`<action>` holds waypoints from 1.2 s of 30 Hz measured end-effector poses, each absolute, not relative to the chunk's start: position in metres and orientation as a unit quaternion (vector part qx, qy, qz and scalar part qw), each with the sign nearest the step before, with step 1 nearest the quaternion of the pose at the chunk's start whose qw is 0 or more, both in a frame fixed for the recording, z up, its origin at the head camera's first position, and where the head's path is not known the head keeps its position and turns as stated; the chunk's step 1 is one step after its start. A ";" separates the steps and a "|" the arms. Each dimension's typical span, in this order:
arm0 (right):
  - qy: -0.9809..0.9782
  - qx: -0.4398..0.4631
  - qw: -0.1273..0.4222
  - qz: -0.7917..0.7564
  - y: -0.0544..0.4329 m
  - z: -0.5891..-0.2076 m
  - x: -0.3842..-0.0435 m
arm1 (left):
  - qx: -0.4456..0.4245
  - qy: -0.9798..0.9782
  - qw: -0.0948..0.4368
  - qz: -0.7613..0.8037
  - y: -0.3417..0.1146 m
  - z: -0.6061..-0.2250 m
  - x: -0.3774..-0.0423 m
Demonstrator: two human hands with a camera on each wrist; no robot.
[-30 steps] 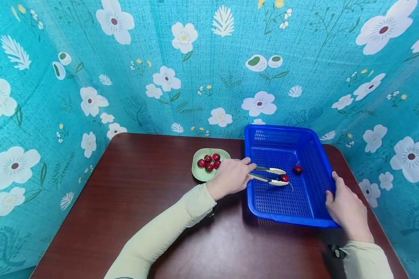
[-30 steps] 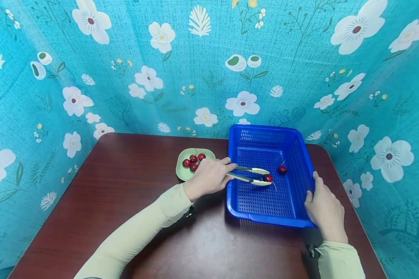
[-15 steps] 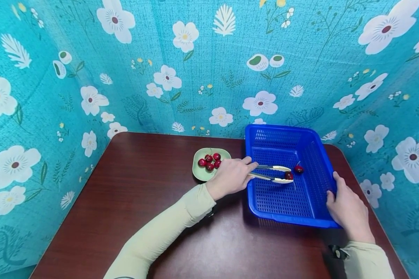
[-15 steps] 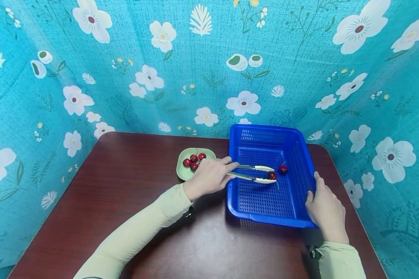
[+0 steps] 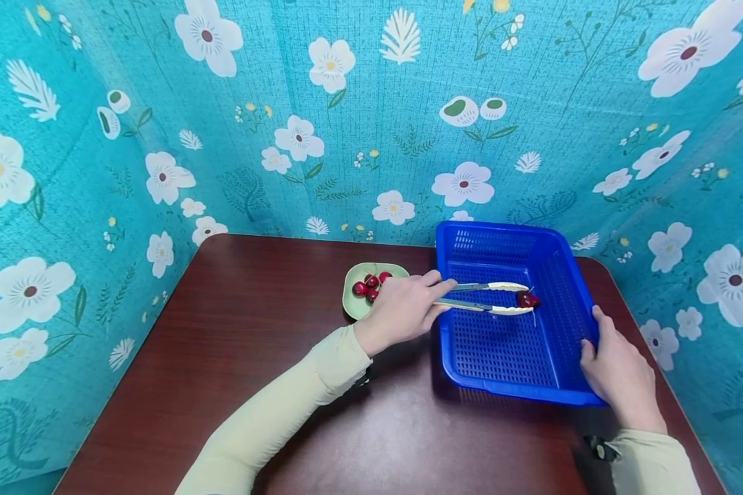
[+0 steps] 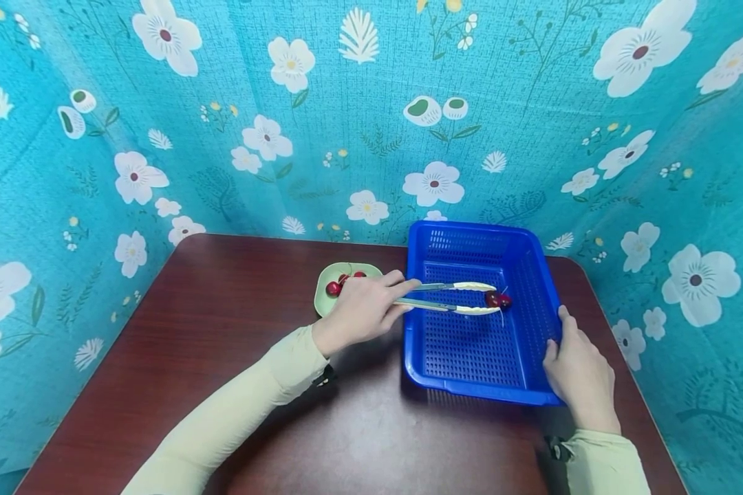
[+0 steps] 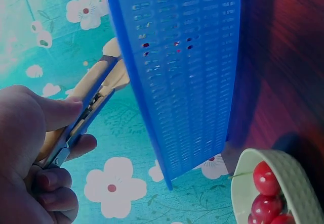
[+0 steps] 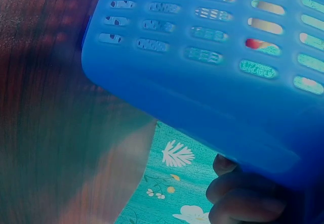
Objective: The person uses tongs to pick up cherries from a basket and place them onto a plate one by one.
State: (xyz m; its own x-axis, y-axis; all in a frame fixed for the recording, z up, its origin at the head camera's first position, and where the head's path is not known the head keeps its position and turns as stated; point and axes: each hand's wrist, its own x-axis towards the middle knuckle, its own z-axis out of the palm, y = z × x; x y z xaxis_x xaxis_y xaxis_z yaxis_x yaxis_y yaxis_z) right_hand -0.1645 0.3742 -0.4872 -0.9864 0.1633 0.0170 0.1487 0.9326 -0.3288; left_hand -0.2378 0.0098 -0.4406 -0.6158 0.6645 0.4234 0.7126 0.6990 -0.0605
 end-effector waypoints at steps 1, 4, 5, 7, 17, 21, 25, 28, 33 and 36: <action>-0.983 -0.079 0.022 0.166 0.374 -0.487 -0.164 | -0.383 -0.896 0.213 -0.063 0.008 -0.440 -0.237; -0.983 -0.079 0.021 0.166 0.374 -0.487 -0.164 | -0.380 -0.895 0.218 -0.078 0.002 -0.436 -0.235; -0.983 -0.079 0.021 0.167 0.374 -0.487 -0.164 | -0.380 -0.895 0.220 -0.084 -0.001 -0.435 -0.235; -0.983 -0.079 0.023 0.167 0.374 -0.487 -0.164 | -0.378 -0.893 0.222 -0.096 -0.006 -0.432 -0.233; -0.983 -0.078 0.022 0.164 0.374 -0.486 -0.164 | -0.367 -0.887 0.250 -0.128 -0.030 -0.423 -0.227; -0.983 -0.078 0.025 0.162 0.373 -0.486 -0.164 | -0.365 -0.884 0.262 -0.133 -0.039 -0.420 -0.226; -0.983 -0.079 0.024 0.162 0.374 -0.488 -0.165 | -0.360 -0.885 0.262 -0.136 -0.049 -0.416 -0.225; -0.983 -0.079 0.022 0.163 0.375 -0.488 -0.165 | -0.357 -0.888 0.253 -0.140 -0.057 -0.414 -0.223; -0.983 -0.080 0.021 0.164 0.374 -0.488 -0.165 | -0.351 -0.890 0.251 -0.147 -0.072 -0.413 -0.222; -0.983 -0.079 0.022 0.164 0.374 -0.487 -0.165 | -0.346 -0.889 0.261 -0.150 -0.081 -0.414 -0.221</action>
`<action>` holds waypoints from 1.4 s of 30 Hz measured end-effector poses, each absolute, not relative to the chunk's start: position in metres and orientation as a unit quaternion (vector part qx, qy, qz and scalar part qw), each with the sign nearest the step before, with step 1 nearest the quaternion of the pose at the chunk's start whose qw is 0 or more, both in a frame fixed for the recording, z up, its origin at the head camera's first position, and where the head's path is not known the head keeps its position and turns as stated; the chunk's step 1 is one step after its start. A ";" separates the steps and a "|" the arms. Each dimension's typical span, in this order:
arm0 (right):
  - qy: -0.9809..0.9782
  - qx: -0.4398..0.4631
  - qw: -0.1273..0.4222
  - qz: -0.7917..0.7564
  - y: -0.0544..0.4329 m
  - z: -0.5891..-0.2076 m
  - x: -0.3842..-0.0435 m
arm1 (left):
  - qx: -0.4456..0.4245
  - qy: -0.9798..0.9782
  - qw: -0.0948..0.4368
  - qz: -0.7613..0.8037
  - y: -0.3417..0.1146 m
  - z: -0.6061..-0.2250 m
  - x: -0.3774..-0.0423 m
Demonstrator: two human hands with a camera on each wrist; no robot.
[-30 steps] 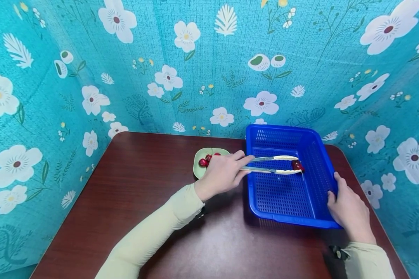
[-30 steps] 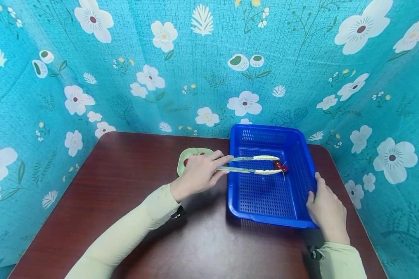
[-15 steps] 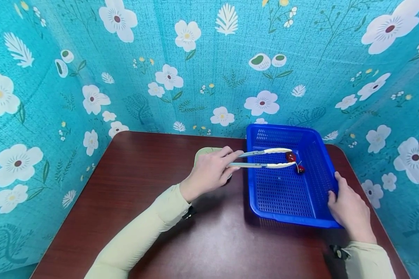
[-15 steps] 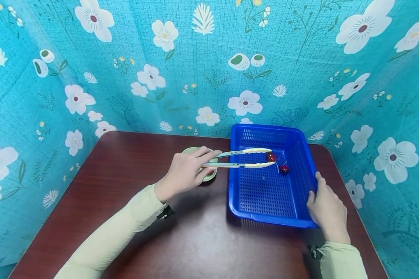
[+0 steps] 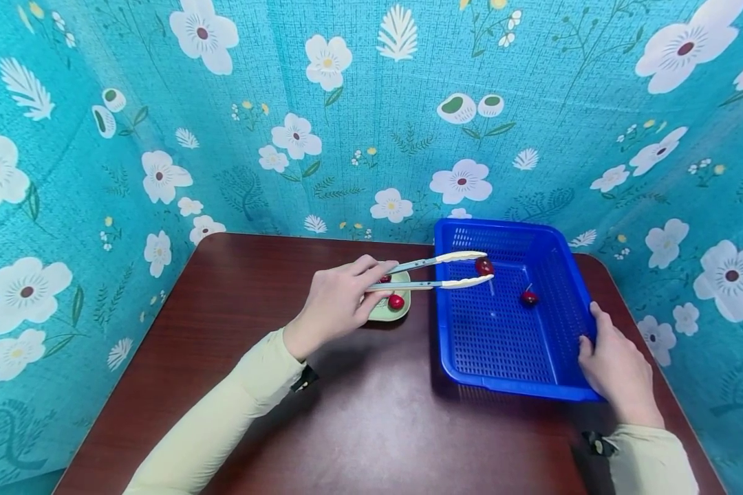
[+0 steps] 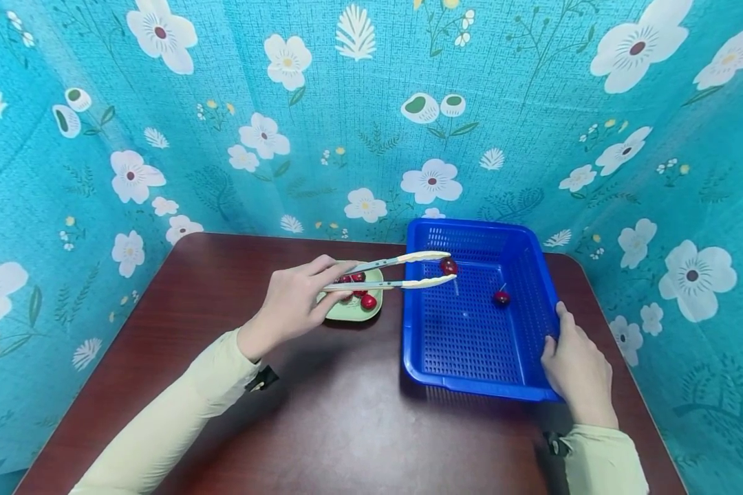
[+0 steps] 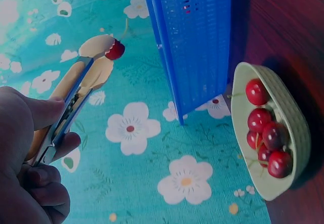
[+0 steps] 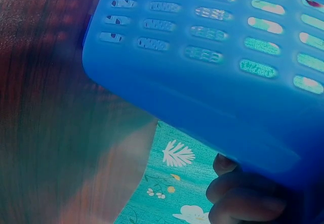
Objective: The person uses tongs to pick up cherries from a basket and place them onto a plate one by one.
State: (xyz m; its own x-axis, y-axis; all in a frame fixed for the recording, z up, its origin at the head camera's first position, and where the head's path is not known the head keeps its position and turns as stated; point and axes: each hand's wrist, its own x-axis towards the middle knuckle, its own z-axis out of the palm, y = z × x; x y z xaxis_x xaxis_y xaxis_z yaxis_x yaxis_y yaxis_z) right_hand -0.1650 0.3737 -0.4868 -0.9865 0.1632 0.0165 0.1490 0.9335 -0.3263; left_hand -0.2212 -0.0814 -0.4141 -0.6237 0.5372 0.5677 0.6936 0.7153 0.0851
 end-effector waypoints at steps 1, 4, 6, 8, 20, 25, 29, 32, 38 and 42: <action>-0.983 -0.079 0.022 0.164 0.374 -0.487 -0.165 | -0.344 -0.888 0.265 -0.151 -0.085 -0.415 -0.221; -0.983 -0.078 0.024 0.163 0.374 -0.487 -0.165 | -0.338 -0.887 0.271 -0.160 -0.092 -0.417 -0.220; -0.983 -0.078 0.024 0.162 0.375 -0.487 -0.165 | -0.336 -0.887 0.271 -0.166 -0.096 -0.419 -0.220; -0.983 -0.078 0.024 0.162 0.376 -0.488 -0.165 | -0.335 -0.887 0.267 -0.171 -0.097 -0.420 -0.220; -0.983 -0.082 0.020 0.165 0.377 -0.491 -0.165 | -0.351 -0.903 0.223 -0.110 -0.067 -0.435 -0.245; -0.983 -0.083 0.018 0.164 0.379 -0.492 -0.165 | -0.362 -0.908 0.203 -0.058 -0.023 -0.442 -0.265; -0.983 -0.080 0.018 0.165 0.378 -0.494 -0.165 | -0.381 -0.909 0.166 -0.019 0.014 -0.448 -0.274; -0.983 -0.077 0.020 0.167 0.376 -0.495 -0.166 | -0.385 -0.911 0.151 0.009 0.031 -0.449 -0.278; -0.983 -0.071 0.026 0.170 0.372 -0.492 -0.167 | -0.365 -0.914 0.171 0.054 0.029 -0.431 -0.288; -0.983 -0.074 0.026 0.167 0.373 -0.488 -0.167 | -0.354 -0.917 0.161 0.094 0.019 -0.409 -0.291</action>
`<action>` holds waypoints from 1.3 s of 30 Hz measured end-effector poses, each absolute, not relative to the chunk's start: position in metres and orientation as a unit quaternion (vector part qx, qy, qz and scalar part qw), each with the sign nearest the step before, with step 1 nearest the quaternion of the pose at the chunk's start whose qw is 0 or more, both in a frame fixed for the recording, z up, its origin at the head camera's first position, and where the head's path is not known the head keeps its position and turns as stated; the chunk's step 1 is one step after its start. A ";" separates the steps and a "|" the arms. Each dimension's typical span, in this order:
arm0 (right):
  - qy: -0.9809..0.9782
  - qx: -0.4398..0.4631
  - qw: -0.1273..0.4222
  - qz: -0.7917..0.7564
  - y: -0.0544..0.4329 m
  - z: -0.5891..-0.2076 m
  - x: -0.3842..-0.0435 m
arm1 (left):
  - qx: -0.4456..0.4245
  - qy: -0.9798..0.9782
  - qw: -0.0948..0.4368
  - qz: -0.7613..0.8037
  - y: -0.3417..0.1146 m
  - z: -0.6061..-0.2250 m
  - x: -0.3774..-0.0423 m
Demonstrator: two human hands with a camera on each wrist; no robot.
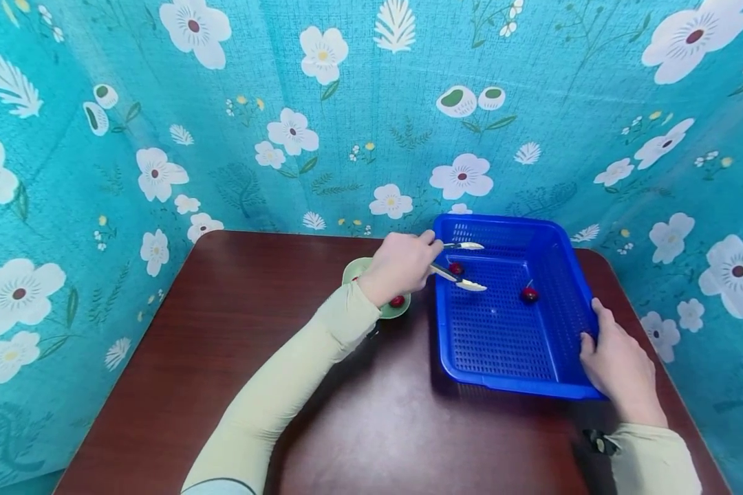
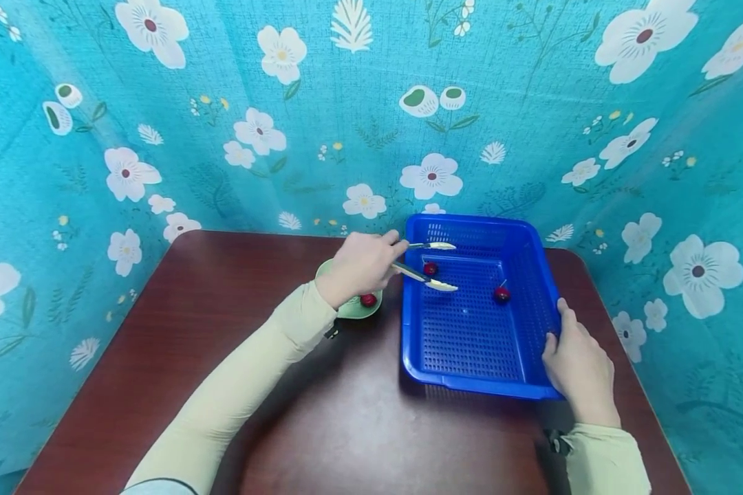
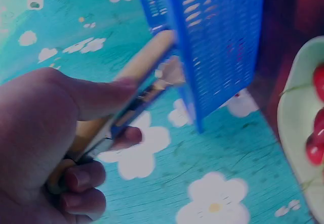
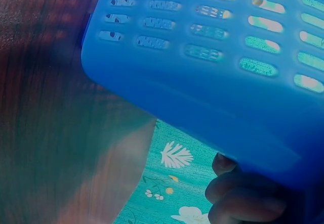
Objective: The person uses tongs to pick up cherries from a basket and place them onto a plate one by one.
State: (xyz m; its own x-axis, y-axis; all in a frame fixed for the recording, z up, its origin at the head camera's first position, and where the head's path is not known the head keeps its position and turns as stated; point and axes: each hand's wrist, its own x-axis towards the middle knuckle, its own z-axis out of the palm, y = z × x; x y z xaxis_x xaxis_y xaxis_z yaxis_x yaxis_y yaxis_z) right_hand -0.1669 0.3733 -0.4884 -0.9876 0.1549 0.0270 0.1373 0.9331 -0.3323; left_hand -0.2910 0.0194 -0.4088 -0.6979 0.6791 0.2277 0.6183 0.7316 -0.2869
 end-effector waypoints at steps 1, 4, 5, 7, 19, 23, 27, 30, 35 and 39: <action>-0.983 -0.076 0.027 0.166 0.374 -0.488 -0.167 | -0.352 -0.918 0.154 0.103 0.019 -0.403 -0.291; -0.983 -0.077 0.025 0.165 0.374 -0.487 -0.166 | -0.344 -0.919 0.140 0.135 0.023 -0.390 -0.287; -0.983 -0.077 0.025 0.166 0.374 -0.488 -0.166 | -0.343 -0.917 0.144 0.143 0.026 -0.387 -0.286; -0.983 -0.078 0.025 0.167 0.374 -0.488 -0.165 | -0.343 -0.912 0.157 0.160 0.033 -0.383 -0.282; -0.982 -0.074 0.031 0.170 0.372 -0.488 -0.165 | -0.315 -0.916 0.153 0.193 0.056 -0.387 -0.284; -0.983 -0.073 0.031 0.165 0.372 -0.488 -0.165 | -0.315 -0.914 0.139 0.212 0.052 -0.388 -0.289; -0.983 -0.072 0.030 0.164 0.370 -0.489 -0.166 | -0.320 -0.915 0.123 0.213 0.049 -0.388 -0.294; -0.983 -0.072 0.031 0.164 0.370 -0.489 -0.167 | -0.328 -0.914 0.115 0.209 0.047 -0.389 -0.296; -0.983 -0.073 0.030 0.164 0.371 -0.488 -0.167 | -0.349 -0.909 0.111 0.198 0.042 -0.393 -0.300; -0.983 -0.074 0.024 0.165 0.371 -0.488 -0.167 | -0.362 -0.909 0.104 0.177 0.036 -0.398 -0.301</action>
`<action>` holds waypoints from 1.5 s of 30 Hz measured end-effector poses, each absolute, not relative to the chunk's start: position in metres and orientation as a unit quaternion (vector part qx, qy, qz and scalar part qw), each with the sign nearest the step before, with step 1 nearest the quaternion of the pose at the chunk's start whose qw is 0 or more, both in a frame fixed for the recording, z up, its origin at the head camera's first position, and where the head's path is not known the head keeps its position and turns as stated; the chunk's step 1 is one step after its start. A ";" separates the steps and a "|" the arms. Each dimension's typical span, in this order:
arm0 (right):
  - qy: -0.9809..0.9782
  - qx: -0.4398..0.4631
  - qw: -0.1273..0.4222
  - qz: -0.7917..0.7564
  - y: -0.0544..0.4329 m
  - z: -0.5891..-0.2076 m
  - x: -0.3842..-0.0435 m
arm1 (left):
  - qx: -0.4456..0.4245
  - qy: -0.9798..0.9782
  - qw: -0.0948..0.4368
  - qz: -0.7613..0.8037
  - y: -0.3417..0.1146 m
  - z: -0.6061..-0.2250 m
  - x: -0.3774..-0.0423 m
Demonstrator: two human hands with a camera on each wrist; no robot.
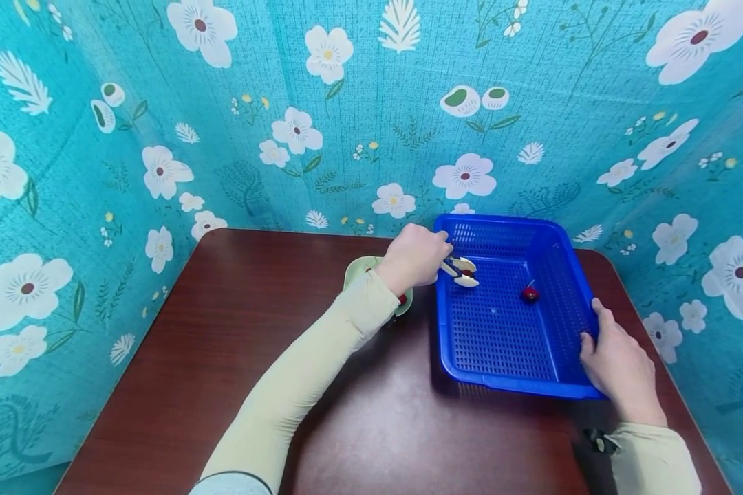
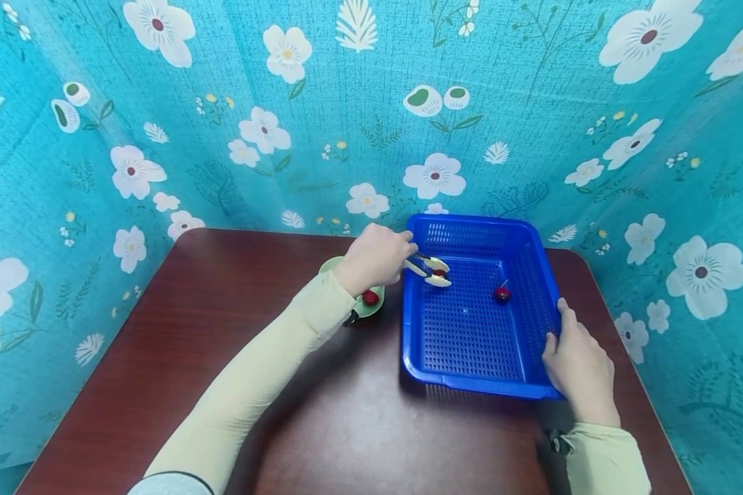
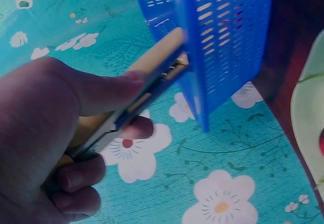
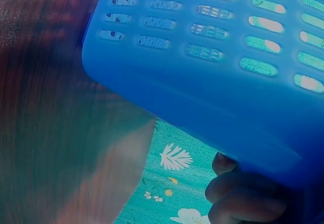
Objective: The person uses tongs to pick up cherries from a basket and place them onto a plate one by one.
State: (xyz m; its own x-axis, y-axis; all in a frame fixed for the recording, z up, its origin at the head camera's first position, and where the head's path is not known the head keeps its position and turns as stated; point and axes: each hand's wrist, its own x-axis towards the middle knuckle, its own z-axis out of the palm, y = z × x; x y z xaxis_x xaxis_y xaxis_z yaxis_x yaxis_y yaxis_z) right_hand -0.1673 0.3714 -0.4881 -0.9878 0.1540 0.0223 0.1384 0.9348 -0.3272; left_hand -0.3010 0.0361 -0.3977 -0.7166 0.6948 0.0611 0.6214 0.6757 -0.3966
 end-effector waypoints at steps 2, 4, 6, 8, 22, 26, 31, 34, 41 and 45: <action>-0.983 -0.075 0.023 0.164 0.372 -0.488 -0.167 | -0.363 -0.912 0.106 0.160 0.034 -0.399 -0.300; -0.983 -0.074 0.023 0.164 0.372 -0.488 -0.167 | -0.364 -0.913 0.117 0.141 0.030 -0.400 -0.298; -0.983 -0.073 0.023 0.165 0.371 -0.488 -0.167 | -0.363 -0.914 0.131 0.124 0.026 -0.401 -0.296; -0.983 -0.073 0.023 0.165 0.371 -0.488 -0.167 | -0.362 -0.915 0.147 0.100 0.021 -0.401 -0.293; -0.983 -0.076 0.020 0.164 0.370 -0.488 -0.166 | -0.367 -0.898 0.239 -0.048 -0.025 -0.422 -0.266; -0.984 -0.075 0.022 0.163 0.370 -0.488 -0.166 | -0.365 -0.894 0.244 -0.093 -0.037 -0.426 -0.260; -0.984 -0.073 0.024 0.161 0.369 -0.486 -0.166 | -0.361 -0.893 0.234 -0.129 -0.047 -0.426 -0.252; -0.984 -0.073 0.026 0.160 0.369 -0.486 -0.166 | -0.359 -0.895 0.226 -0.136 -0.051 -0.426 -0.248; -0.984 -0.070 0.026 0.163 0.369 -0.486 -0.166 | -0.353 -0.897 0.219 -0.154 -0.063 -0.428 -0.241; -0.984 -0.070 0.027 0.162 0.370 -0.486 -0.166 | -0.353 -0.892 0.223 -0.174 -0.073 -0.428 -0.238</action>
State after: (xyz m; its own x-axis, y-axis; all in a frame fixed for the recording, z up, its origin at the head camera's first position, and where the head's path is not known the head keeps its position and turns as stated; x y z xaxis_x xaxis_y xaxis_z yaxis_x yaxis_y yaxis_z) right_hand -0.1657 0.3697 -0.4863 -0.9888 0.1463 0.0304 0.1288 0.9376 -0.3230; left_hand -0.2380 -0.0730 -0.4282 -0.6506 0.5522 0.5213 0.7075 0.6901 0.1521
